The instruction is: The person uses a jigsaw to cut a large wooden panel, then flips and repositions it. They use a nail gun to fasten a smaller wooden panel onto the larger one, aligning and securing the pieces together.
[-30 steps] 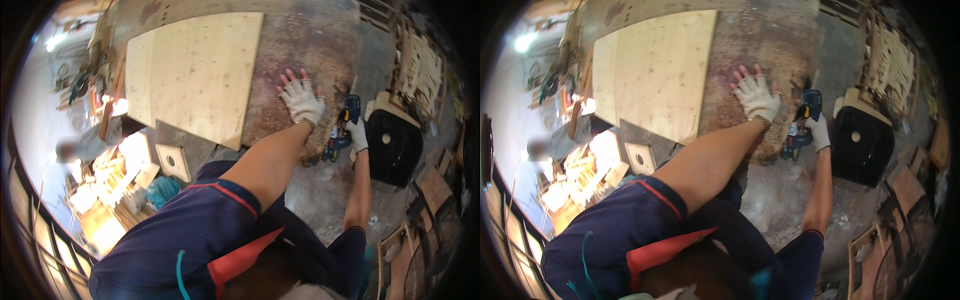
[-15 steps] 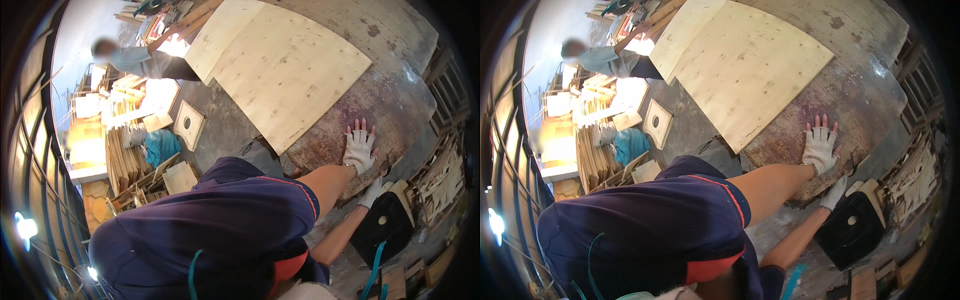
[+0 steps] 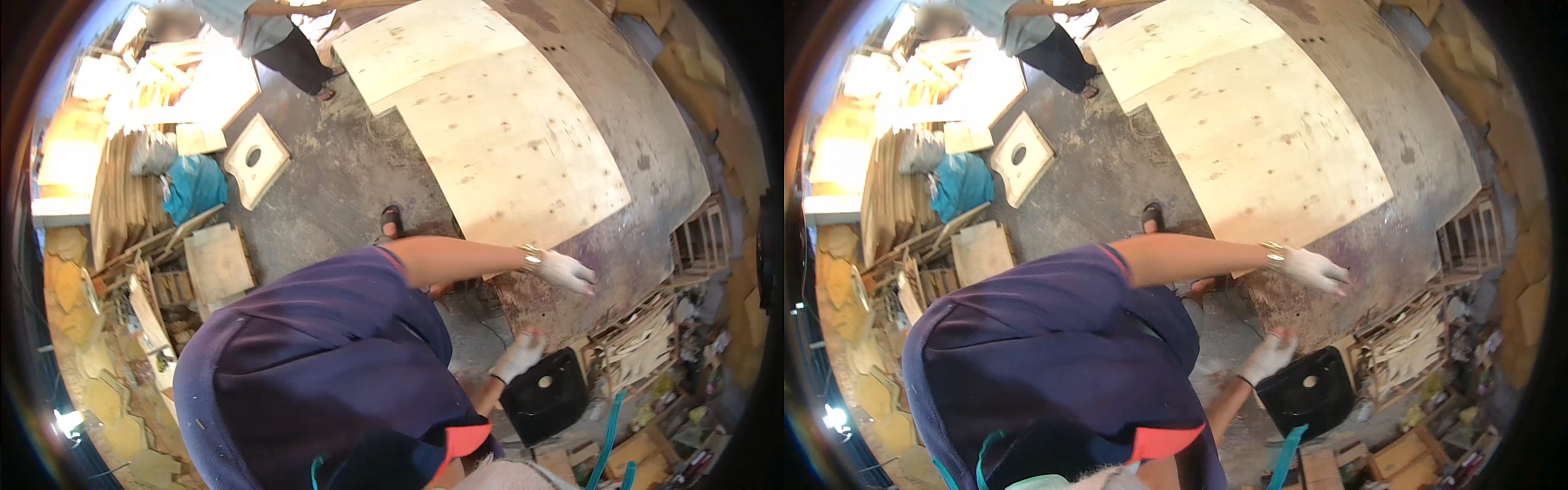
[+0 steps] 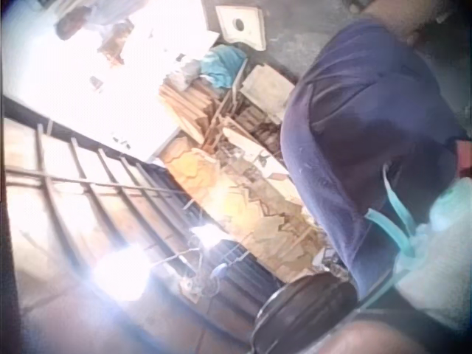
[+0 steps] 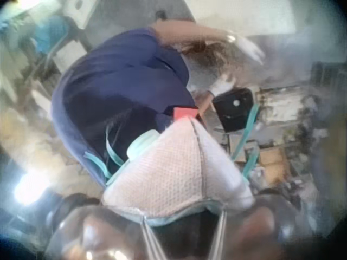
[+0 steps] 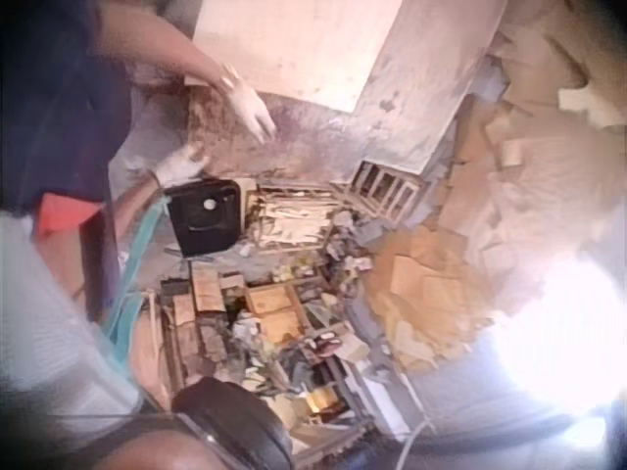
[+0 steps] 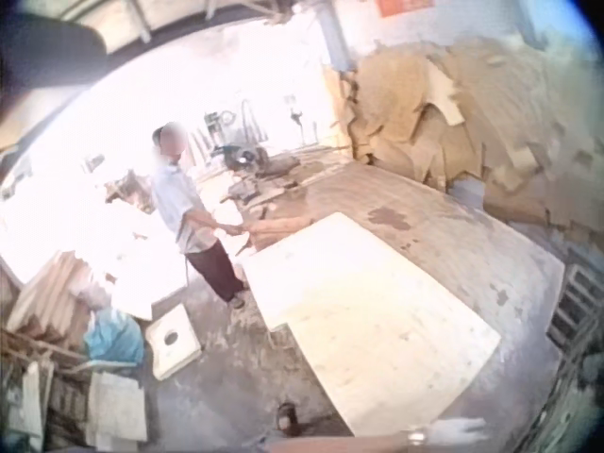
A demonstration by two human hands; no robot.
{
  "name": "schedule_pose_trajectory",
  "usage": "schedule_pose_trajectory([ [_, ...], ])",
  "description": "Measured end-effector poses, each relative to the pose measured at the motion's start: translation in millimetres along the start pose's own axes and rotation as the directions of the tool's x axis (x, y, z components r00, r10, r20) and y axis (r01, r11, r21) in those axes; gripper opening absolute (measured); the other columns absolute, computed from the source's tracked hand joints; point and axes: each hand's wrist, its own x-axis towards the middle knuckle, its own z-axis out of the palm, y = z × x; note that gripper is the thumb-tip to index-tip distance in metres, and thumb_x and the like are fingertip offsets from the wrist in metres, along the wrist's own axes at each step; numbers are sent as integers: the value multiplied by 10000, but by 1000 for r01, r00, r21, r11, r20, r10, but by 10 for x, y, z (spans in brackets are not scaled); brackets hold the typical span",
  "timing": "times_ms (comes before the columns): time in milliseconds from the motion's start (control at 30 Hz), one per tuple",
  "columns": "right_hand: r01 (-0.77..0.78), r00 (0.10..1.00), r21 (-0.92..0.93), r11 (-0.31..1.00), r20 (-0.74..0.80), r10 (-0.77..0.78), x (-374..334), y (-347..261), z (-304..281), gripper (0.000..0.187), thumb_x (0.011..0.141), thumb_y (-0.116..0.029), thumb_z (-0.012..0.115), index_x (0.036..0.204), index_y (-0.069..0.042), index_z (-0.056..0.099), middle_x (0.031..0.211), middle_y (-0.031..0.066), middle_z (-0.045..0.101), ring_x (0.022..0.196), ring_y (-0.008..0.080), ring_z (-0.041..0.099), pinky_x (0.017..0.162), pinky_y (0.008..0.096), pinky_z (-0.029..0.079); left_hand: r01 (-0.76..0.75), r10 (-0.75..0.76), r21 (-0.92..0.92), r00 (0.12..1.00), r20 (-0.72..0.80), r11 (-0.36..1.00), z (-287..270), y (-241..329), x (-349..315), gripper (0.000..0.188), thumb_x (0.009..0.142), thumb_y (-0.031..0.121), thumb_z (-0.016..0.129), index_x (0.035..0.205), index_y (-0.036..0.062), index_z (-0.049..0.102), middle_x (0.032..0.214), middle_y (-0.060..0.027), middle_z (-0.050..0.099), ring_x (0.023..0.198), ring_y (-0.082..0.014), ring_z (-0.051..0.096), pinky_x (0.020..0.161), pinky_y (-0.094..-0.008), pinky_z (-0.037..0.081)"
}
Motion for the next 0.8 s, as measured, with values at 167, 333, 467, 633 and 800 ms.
schedule_pose_trajectory([
  [167, 114, 970, -293, 949, 240, -43, -385, -209, 951, 470, 941, -307, 694, 1176, 90, 611, 1070, 242, 662, 1023, 329, 633, 932, 414, 483, 209, -187, 4, 882, -433, 978, -758, -698, -2342, 655, 951, 529, 587, 1447, 104, 540, 1279, -135, 694, 1158, -270, 668, 996, -361, 502],
  [333, -16, 1000, -601, 799, -14, 10, -303, -705, 1742, 666, 877, -456, 686, 1141, 152, 616, 1103, 321, 675, 1069, 416, 644, 946, 465, 476, 587, -584, -260, 470, -662, 767, -1096, -1786, -4580, 507, 948, 415, 578, 1354, 113, 602, 1140, -53, 752, 1044, -229, 716, 901, -366, 539],
  [467, -226, 963, -574, 787, -256, 89, -14, -576, 1829, 681, 817, -485, 703, 1099, 132, 654, 1091, 315, 686, 1033, 411, 658, 888, 485, 501, 436, -562, -461, 134, -816, 773, -879, -2626, -5980, 472, 986, 367, 584, 1329, 44, 611, 1210, -160, 713, 1130, -264, 675, 969, -348, 491],
  [633, -381, 890, -115, 917, -313, 331, -144, -630, 1901, 620, 819, -461, 705, 1137, 69, 659, 1081, 226, 670, 939, 324, 648, 794, 529, 506, 38, -647, -654, -110, -754, 756, -719, -3218, -6892, 389, 1018, 274, 615, 1277, -16, 625, 1141, -60, 684, 1042, -151, 620, 954, -299, 470],
  [800, -356, 769, 395, 847, -391, 506, -288, -542, 2167, 561, 847, -433, 687, 1204, -15, 574, 1090, 132, 549, 921, 269, 516, 782, 484, 465, -95, -615, -608, -81, -784, 788, -1006, -3538, -6639, 455, 1014, 266, 652, 1350, -30, 577, 1211, -53, 666, 1068, -126, 608, 967, -281, 476],
])
